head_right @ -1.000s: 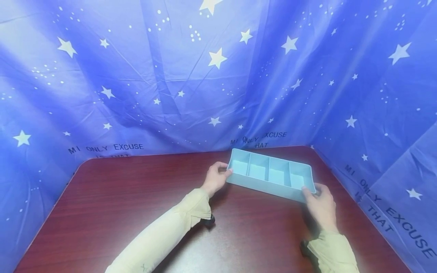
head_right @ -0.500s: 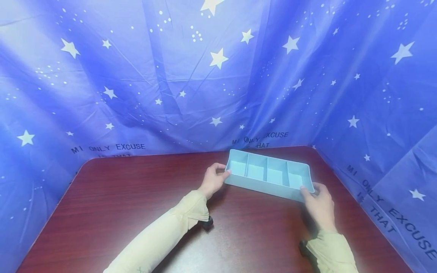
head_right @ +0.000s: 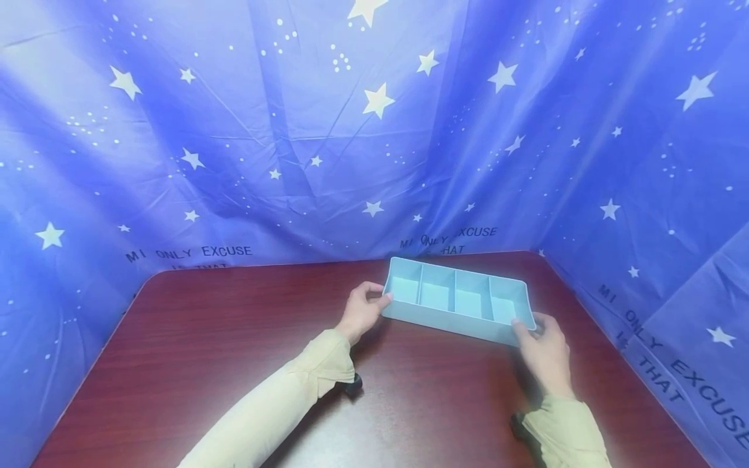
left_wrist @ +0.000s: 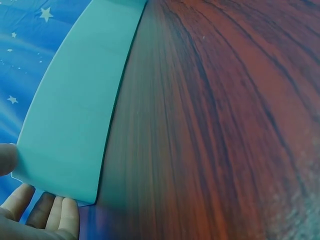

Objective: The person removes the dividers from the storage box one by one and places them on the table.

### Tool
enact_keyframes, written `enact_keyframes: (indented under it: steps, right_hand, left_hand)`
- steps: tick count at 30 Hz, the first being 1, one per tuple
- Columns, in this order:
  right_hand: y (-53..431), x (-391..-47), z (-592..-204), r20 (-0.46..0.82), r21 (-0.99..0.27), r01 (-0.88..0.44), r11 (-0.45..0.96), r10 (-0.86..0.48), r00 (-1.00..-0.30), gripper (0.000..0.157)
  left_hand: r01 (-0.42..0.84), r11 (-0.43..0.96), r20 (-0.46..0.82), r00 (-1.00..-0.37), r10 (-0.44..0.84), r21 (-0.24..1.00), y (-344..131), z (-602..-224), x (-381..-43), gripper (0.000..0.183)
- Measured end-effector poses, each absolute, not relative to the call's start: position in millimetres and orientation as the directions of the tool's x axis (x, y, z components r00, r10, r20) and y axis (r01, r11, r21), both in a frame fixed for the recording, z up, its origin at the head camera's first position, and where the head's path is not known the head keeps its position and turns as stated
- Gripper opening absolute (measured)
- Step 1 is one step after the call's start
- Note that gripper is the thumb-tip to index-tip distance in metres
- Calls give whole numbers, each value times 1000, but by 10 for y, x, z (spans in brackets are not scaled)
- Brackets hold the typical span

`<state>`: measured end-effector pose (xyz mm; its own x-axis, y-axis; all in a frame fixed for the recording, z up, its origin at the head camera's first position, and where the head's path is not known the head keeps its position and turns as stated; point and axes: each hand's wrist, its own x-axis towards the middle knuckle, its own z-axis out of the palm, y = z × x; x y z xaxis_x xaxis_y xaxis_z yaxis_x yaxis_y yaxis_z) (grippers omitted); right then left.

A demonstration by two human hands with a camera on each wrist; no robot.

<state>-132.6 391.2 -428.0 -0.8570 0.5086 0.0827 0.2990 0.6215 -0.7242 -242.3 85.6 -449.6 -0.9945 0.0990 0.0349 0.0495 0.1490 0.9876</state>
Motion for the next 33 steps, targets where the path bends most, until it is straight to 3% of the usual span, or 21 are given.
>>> enact_keyframes:
  steps: [33]
  right_hand:
    - [3726, -1452, -4322, 112, -724, 256, 641, 475, -873, 61]
  left_hand:
    - [13, 57, 9, -997, 73, 998, 605, -4521, -2373, 30]
